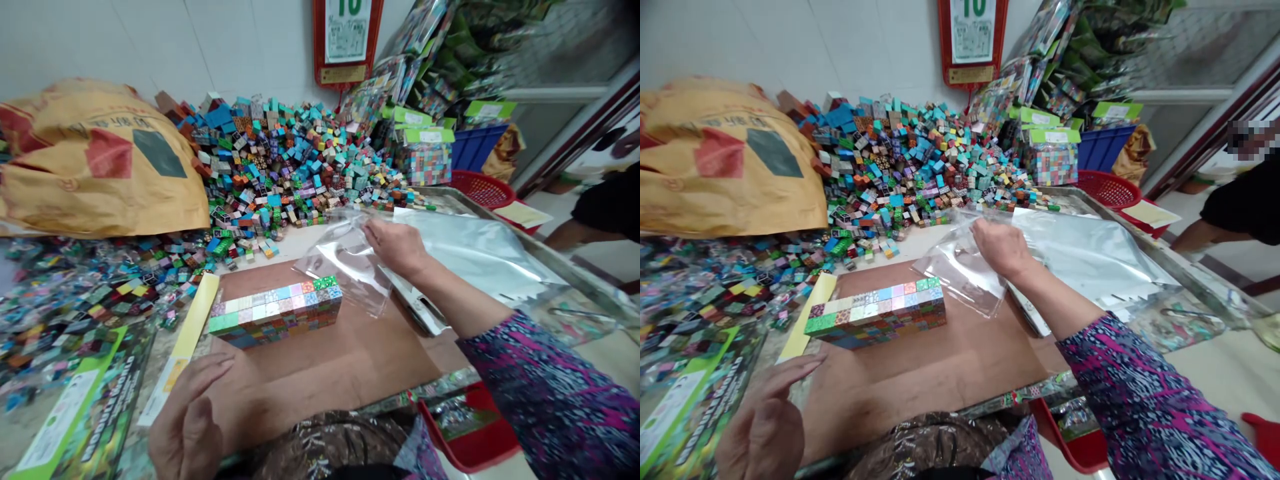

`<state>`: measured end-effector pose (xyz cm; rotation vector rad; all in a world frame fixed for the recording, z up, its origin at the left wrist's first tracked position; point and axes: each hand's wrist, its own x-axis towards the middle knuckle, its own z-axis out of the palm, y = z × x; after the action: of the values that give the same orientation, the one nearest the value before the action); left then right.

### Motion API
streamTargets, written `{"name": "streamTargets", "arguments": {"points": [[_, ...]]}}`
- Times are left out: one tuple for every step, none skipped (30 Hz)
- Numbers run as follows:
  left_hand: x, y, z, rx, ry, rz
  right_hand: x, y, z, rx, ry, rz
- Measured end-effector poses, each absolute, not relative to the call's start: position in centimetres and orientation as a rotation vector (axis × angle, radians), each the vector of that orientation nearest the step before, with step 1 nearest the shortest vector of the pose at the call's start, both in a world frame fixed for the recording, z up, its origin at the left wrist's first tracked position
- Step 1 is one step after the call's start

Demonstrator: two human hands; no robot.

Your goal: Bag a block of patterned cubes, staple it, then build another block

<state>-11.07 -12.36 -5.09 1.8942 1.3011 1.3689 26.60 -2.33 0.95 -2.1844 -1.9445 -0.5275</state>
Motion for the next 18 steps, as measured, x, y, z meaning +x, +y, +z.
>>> {"name": "streamTargets", "arguments": {"points": [[-10.6, -12.5, -4.4, 2.027, 1.172, 1.340, 26.7, -3.0, 1.4, -2.134, -1.917, -0.590], [-10.2, -12.6, -3.7, 2.148, 1.053, 1.301, 26.7, -3.8, 1.8, -2.073, -1.889, -0.659], [-9.7, -12.6, -3.0, 2.249, 0.967, 1.253, 26.7, -4.6, 2.3, -2.011, -1.865, -0.733], [-9.2, -12.6, -2.3, 2.324, 0.921, 1.215, 26.5, -5.4, 2.8, -1.957, -1.852, -0.801], [-8.5, -12.5, -1.4, 2.389, 0.896, 1.184, 26.3, -6.2, 3.2, -1.914, -1.853, -0.864], [-7.8, -12.3, -0.6, 2.473, 0.859, 1.167, 26.0, -7.0, 3.5, -1.872, -1.872, -0.922], [-7.0, -12.1, 0.4, 2.568, 0.809, 1.150, 25.7, -7.7, 3.8, -1.824, -1.907, -0.979], [-6.2, -11.9, 1.4, 2.690, 0.725, 1.150, 25.3, -8.4, 4.0, -1.766, -1.953, -1.035], [-5.3, -11.6, 2.4, 2.810, 0.626, 1.159, 24.9, -9.0, 4.2, -1.701, -2.002, -1.089], [-4.3, -11.2, 3.4, 2.929, 0.535, 1.157, 24.5, -9.5, 4.3, -1.634, -2.052, -1.134], [-3.4, -10.8, 4.4, 3.045, 0.466, 1.186, 24.1, -9.9, 4.5, -1.574, -2.094, -1.169], [-2.4, -10.3, 5.3, 3.151, 0.388, 1.195, 23.8, -10.4, 4.6, -1.529, -2.129, -1.188], [-1.5, -9.8, 6.0, 3.248, 0.317, 1.195, 23.6, -10.8, 4.8, -1.499, -2.159, -1.188], [-0.6, -9.3, 6.6, 3.337, 0.282, 1.165, 23.4, -11.1, 5.0, -1.479, -2.186, -1.172], [0.2, -8.7, 7.0, 3.411, 0.243, 1.152, 23.3, -11.4, 5.2, -1.461, -2.207, -1.148], [1.0, -8.2, 7.3, 3.465, 0.216, 1.143, 23.2, -11.7, 5.3, -1.446, -2.223, -1.115], [1.7, -7.6, 7.5, 3.496, 0.191, 1.157, 23.2, -12.0, 5.4, -1.436, -2.230, -1.086], [2.4, -7.1, 7.6, 3.512, 0.172, 1.170, 23.2, -12.2, 5.5, -1.428, -2.232, -1.060]]}}
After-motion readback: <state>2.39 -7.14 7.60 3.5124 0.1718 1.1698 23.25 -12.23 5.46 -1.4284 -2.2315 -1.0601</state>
